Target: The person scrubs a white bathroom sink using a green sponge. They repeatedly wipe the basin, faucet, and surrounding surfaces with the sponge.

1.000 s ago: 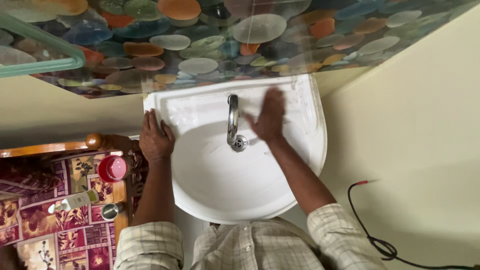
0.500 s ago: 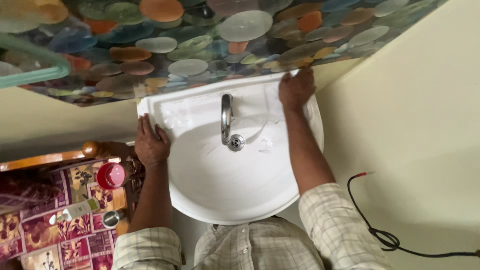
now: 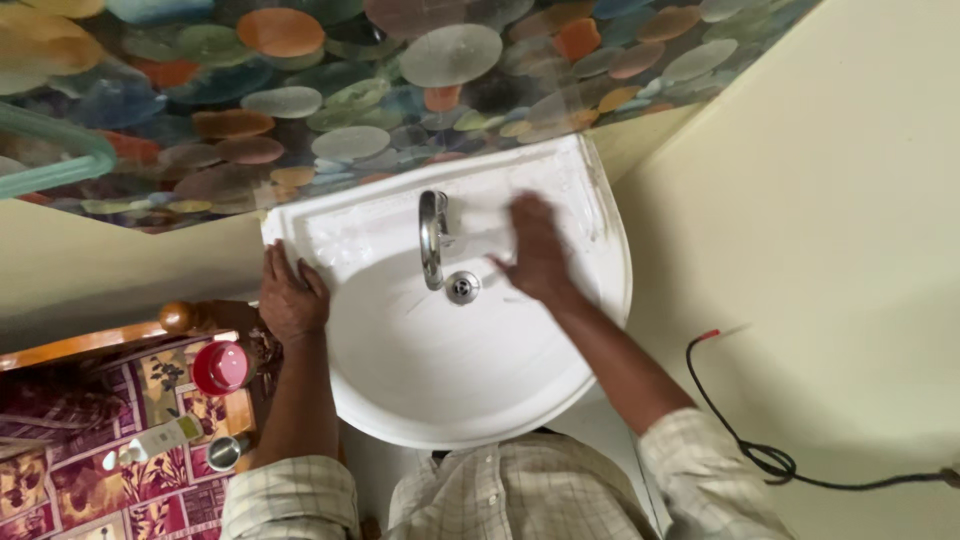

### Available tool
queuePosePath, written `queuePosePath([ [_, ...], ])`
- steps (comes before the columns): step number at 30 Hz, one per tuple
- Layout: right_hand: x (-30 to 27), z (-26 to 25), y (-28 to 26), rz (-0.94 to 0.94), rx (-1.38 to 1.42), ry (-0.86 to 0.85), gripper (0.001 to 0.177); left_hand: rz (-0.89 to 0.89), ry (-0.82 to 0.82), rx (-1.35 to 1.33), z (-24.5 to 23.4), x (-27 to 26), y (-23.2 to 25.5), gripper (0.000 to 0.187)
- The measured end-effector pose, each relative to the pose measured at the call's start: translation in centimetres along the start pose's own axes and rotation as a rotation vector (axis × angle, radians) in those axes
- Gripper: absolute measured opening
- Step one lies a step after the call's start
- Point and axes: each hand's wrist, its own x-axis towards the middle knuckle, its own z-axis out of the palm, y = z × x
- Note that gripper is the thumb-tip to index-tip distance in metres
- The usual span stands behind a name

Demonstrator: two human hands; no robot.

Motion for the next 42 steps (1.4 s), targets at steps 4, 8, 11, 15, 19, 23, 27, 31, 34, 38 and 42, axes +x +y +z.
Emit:
queuePosePath([
  [4, -0.6, -1.4, 4.3, 0.178, -0.401, 0.203, 0.099, -0.020, -0.009, 0.006, 0.2, 0.2, 0.1, 0.046],
  [8, 3.8, -1.3, 8.2, 0.616, -0.018, 0.246, 0.087, 0.012, 0.016, 0.018, 0.2, 0.2, -0.2, 0.047],
  [11, 6.1, -3.0, 11.7, 0.914, 0.257, -0.114, 0.080, 0.015, -0.003, 0.016, 0.2, -0.2, -0.7, 0.046],
  [15, 7.5, -2.0, 13.3, 0.377, 0.387, 0.113, 0.072, 0.011, -0.008, 0.004, 0.3, -0.2, -0.2, 0.047],
  [19, 5.1, 1.2, 10.0, 0.270, -0.449, 0.151, 0.067, 0.015, 0.007, 0.010, 0.6, 0.2, -0.3, 0.047],
  [23, 1.7, 4.4, 2.1, 0.126, -0.297, 0.084, 0.080, 0.009, 0.002, -0.003, 0.8, 0.2, -0.6, 0.047],
  [27, -0.9, 7.6, -3.1, -0.013, -0.154, 0.117, 0.088, 0.026, 0.016, -0.029, 0.8, -0.3, -0.8, 0.046],
  [31, -4.9, 9.5, -1.8, 0.179, -0.316, -0.389, 0.090, 0.039, 0.013, -0.060, 0.5, 0.2, -0.7, 0.047],
  [34, -7.4, 12.2, -1.2, 0.296, -0.277, -0.307, 0.102, 0.045, 0.017, -0.095, 0.3, 0.4, -0.8, 0.047],
  [38, -7.6, 17.4, -3.8, 0.365, -0.030, -0.364, 0.115, 0.029, -0.001, -0.083, 0.4, 0.3, -0.8, 0.048],
  [42, -4.9, 25.1, -17.4, 0.237, 0.339, -0.456, 0.108, 0.021, -0.044, -0.064, 0.9, 0.2, -1.2, 0.049],
])
